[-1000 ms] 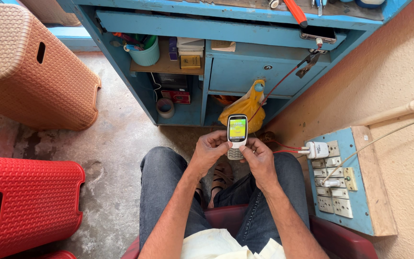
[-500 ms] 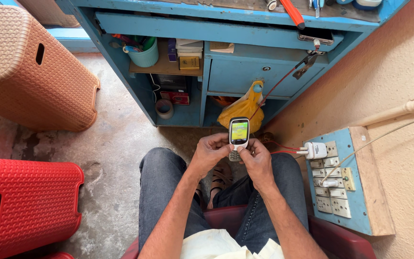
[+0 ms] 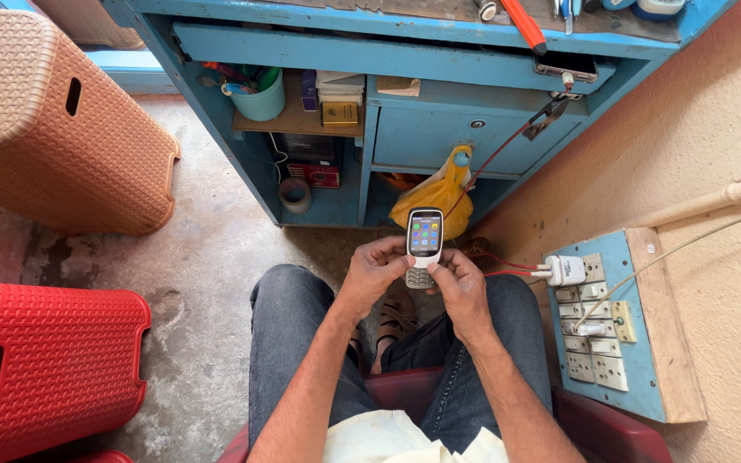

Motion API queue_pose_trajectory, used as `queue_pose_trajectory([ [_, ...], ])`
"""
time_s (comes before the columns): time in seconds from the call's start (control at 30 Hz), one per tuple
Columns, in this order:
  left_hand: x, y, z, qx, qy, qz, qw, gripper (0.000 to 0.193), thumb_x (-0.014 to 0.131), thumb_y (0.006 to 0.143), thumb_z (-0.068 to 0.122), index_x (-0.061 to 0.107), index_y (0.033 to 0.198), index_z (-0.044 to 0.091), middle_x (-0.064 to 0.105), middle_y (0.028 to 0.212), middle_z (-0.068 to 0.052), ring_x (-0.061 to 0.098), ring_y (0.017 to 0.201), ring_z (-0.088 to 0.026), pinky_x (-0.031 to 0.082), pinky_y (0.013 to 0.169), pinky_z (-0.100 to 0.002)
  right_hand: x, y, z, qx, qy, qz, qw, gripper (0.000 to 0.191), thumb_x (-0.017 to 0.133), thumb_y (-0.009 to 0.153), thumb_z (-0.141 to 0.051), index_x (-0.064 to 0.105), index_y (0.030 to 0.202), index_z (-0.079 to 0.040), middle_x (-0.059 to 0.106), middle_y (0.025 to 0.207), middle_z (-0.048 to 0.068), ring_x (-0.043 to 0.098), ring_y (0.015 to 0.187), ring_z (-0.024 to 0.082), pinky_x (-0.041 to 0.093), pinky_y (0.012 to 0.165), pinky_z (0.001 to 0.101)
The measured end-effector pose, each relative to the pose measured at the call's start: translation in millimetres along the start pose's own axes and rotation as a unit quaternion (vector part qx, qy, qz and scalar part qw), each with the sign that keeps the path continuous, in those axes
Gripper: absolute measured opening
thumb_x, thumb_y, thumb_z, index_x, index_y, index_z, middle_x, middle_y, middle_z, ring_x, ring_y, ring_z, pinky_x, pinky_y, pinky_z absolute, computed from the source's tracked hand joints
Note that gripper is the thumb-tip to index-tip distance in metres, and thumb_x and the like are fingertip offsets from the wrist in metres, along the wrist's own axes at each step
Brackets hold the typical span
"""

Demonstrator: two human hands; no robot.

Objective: The person sits at a repair bench with a small feature phone, pries open its back cover with a spudger-like tool, removes and reinserts the battery, and uses a screwdriver on the phone's internal parts. They then reassemble the phone, press its keypad, and power it on, with the screen lighting up.

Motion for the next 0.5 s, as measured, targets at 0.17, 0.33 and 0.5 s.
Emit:
queue_pose_trajectory([
  [0.17,-3.0,1.2,0.5,0.008,-0.016,0.002,1.0,0.032,0.072,0.092,0.007,0.071,0.121,-0.004,0.074,0.1,-0.005,0.065,0.087,-0.009,0.054,0.076,-0.026,-0.2,1.6,1.5,-0.004,0.008,-0.005,1.0,0.017,0.065,0.095,-0.014,0.069,0.104,-0.001,0.069,0.091,0.003,0.062,0.08,0.009,0.053,0.071,0.0271],
  [0.33,-3.9,1.1,0.4,0.006,-0.014,0.0,1.0,0.031,0.071,0.093,0.008,0.071,0.122,-0.004,0.074,0.1,-0.005,0.066,0.089,-0.009,0.055,0.08,-0.026,2.2,1.8,-4.8,-0.009,0.021,-0.015,1.0,0.017,0.064,0.095,-0.014,0.068,0.105,-0.001,0.07,0.092,0.003,0.062,0.081,0.009,0.052,0.071,0.0269],
  [0.5,0.8,1.3,-2.7,0.003,-0.003,-0.008,1.0,0.036,0.069,0.094,0.007,0.066,0.128,-0.003,0.073,0.107,-0.005,0.067,0.096,-0.01,0.055,0.084,-0.027,-1.2,7.1,-5.5,-0.003,0.04,-0.023,0.999,0.018,0.063,0.096,-0.015,0.068,0.107,-0.001,0.069,0.093,0.003,0.062,0.081,0.009,0.052,0.07,0.0266],
])
Point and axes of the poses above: each hand's wrist, its own y-axis towards the middle knuckle, its own x-axis out of the palm, z = x × y, the point moved 2 cm from there along y, towards the middle knuckle
